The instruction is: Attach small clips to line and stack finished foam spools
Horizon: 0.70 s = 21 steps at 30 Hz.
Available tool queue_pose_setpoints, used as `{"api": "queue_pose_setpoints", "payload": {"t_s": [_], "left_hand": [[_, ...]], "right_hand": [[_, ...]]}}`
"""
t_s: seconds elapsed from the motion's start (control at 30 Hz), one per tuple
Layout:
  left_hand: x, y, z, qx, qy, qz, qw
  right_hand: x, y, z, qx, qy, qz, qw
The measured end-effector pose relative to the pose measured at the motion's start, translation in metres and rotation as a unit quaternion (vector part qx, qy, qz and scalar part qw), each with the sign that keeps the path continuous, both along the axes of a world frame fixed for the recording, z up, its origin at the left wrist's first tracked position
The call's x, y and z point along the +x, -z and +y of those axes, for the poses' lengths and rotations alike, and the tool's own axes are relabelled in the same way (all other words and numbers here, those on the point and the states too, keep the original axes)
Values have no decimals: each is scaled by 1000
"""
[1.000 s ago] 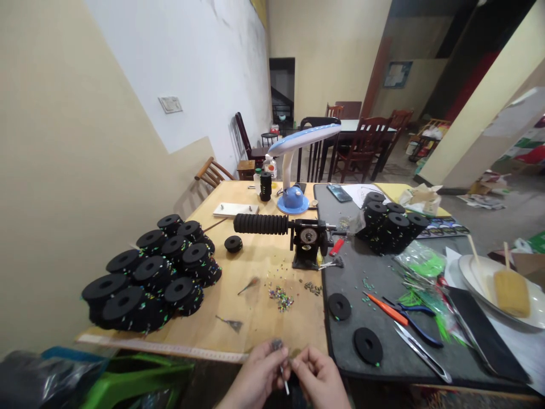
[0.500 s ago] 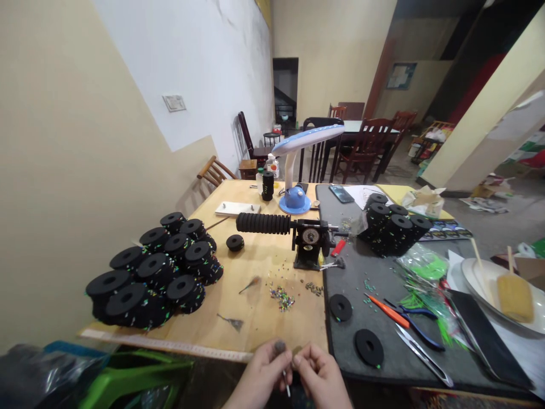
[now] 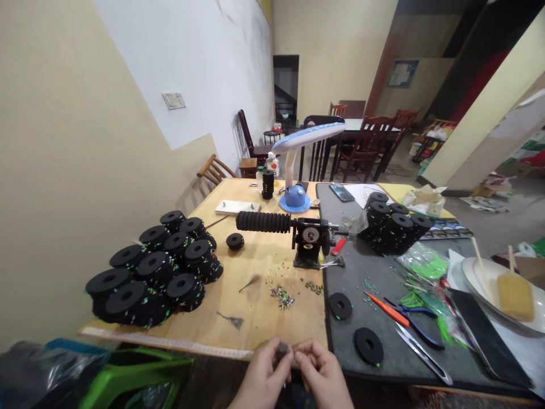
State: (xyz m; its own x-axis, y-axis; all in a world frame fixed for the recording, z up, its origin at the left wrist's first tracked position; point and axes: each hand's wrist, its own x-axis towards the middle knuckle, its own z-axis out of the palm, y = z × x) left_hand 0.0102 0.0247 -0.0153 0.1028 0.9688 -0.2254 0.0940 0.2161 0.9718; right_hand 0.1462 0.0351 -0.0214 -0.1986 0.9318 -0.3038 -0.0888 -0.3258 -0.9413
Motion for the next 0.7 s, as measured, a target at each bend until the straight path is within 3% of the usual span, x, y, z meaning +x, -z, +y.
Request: {"api": "queue_pose_setpoints", "payload": {"t_s": [0.3,0.5,0.7], "left_hand": [[0,4,0,33,23,65,997],[0,-3,-1,8,39,36,999],[1,-10,0,-3,38,16,999]], "right_hand": [[-1,2,2,-16,39,42,998],[3,5,5,-39,60,79,994],[4,6,3,-9,51,73,996]]}}
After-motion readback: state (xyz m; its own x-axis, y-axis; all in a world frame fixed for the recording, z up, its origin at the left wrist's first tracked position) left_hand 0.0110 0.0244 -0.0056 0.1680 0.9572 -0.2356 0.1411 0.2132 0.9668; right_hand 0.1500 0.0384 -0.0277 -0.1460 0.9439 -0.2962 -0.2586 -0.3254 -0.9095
